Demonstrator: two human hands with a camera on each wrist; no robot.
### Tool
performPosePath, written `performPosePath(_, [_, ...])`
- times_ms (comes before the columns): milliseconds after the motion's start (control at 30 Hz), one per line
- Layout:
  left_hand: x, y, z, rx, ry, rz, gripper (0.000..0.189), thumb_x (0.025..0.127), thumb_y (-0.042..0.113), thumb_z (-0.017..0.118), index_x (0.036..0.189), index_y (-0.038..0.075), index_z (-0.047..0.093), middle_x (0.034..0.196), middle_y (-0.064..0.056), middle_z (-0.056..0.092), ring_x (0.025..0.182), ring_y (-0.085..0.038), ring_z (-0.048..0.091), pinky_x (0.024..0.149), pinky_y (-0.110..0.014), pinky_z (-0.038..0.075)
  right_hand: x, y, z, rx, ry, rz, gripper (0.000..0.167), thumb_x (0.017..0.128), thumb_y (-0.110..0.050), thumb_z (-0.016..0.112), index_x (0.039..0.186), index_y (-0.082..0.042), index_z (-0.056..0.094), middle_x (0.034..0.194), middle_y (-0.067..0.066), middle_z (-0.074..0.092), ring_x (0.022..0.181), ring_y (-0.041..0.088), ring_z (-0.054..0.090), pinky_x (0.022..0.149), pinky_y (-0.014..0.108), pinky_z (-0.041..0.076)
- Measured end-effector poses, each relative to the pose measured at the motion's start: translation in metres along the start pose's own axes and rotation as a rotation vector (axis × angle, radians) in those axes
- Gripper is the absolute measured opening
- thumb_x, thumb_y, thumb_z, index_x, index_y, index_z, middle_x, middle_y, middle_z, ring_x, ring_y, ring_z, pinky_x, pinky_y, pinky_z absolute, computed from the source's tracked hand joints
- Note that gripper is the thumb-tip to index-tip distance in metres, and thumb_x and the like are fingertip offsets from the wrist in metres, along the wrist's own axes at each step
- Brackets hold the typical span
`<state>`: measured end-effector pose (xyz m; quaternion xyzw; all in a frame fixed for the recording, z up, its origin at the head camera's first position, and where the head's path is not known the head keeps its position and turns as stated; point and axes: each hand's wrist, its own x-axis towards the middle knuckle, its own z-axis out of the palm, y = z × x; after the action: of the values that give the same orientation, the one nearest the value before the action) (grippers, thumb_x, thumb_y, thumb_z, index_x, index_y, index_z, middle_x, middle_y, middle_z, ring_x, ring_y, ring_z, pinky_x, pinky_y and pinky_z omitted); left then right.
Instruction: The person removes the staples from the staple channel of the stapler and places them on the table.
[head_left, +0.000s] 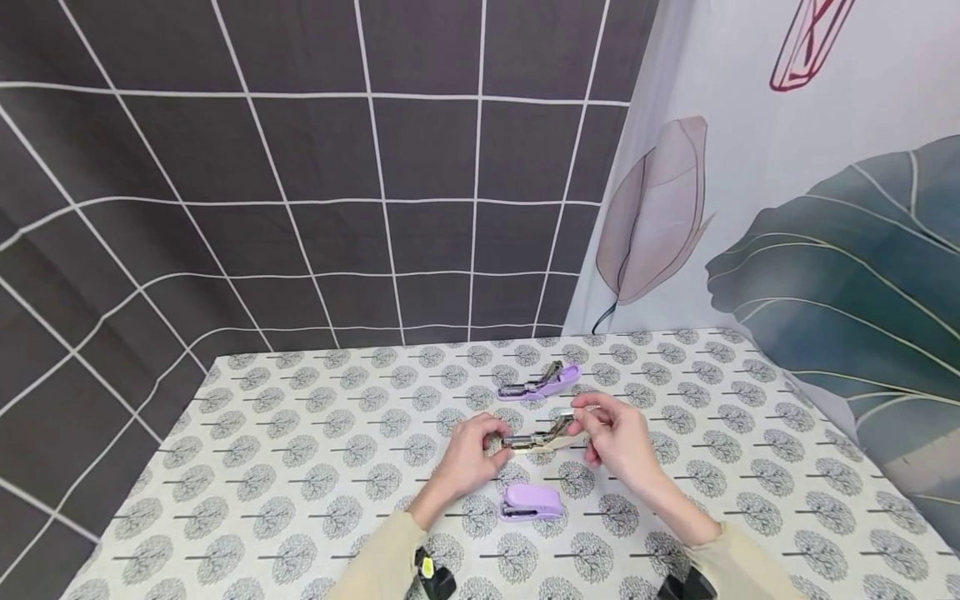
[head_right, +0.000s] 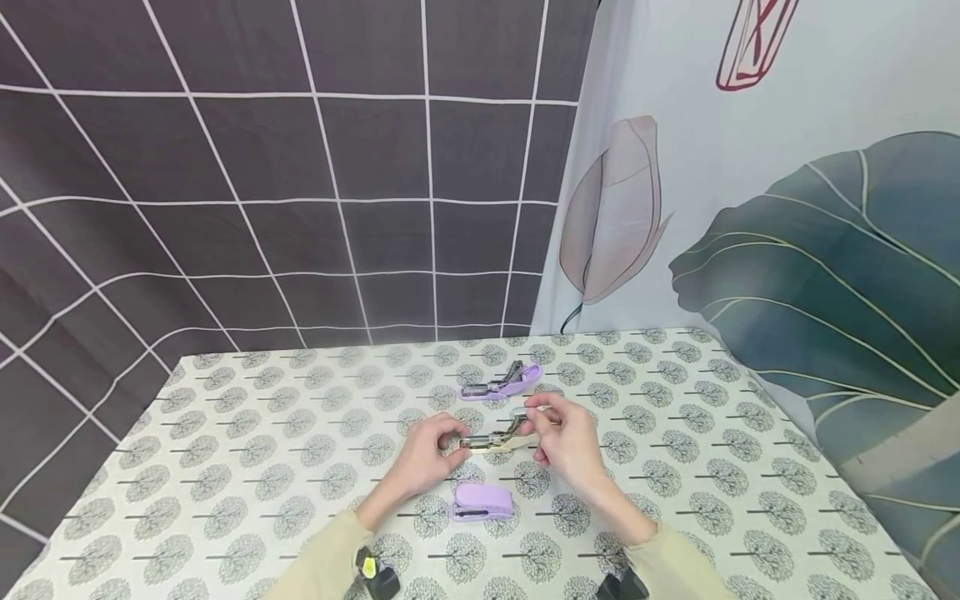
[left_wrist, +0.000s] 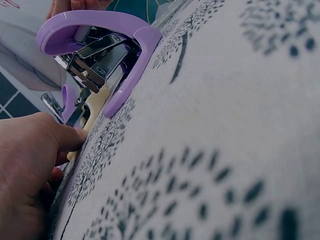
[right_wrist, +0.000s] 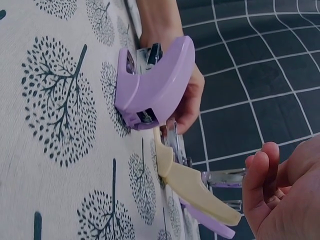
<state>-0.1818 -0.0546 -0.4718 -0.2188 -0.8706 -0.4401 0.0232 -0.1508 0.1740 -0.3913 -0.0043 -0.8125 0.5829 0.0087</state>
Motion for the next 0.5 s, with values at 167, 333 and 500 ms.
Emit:
performPosePath(167, [0.0, 0.0, 0.0, 0.002, 0.003, 0.007, 0.023, 0.081, 0.006, 0.079, 0.103, 0.011, 0.072, 0.079, 0.01, 0.054, 0.071, -0.008, 0.046, 0.072, -0.03, 0.041, 0.001, 0.002, -0.005, -0.029, 0.01, -0.02, 0.021, 0.098, 0.002, 0.056, 0.118, 0.006, 0.061, 0.082, 0.018, 0.069, 0.045, 0.022, 0.055, 0.044, 0.034, 0.052])
performPosePath(333, [0.001, -0.001, 0.0, 0.006, 0.004, 0.014, 0.023, 0.081, 0.005, 0.079, 0.102, 0.01, 0.072, 0.08, 0.009, 0.055, 0.072, -0.009, 0.047, 0.073, -0.031, 0.04, 0.002, 0.004, -0.011, -0.035, 0.02, -0.014, 0.022, 0.098, 0.001, 0.057, 0.119, 0.006, 0.06, 0.082, 0.015, 0.07, 0.046, 0.021, 0.056, 0.044, 0.032, 0.051])
performPosePath(500, [0.001, -0.001, 0.0, 0.002, 0.004, 0.014, 0.023, 0.081, 0.005, 0.079, 0.102, 0.01, 0.072, 0.081, 0.008, 0.056, 0.072, -0.009, 0.047, 0.074, -0.031, 0.04, 0.002, 0.008, -0.016, -0.042, 0.035, -0.007, 0.023, 0.098, 0.0, 0.058, 0.12, 0.006, 0.06, 0.082, 0.014, 0.07, 0.046, 0.021, 0.056, 0.044, 0.035, 0.052])
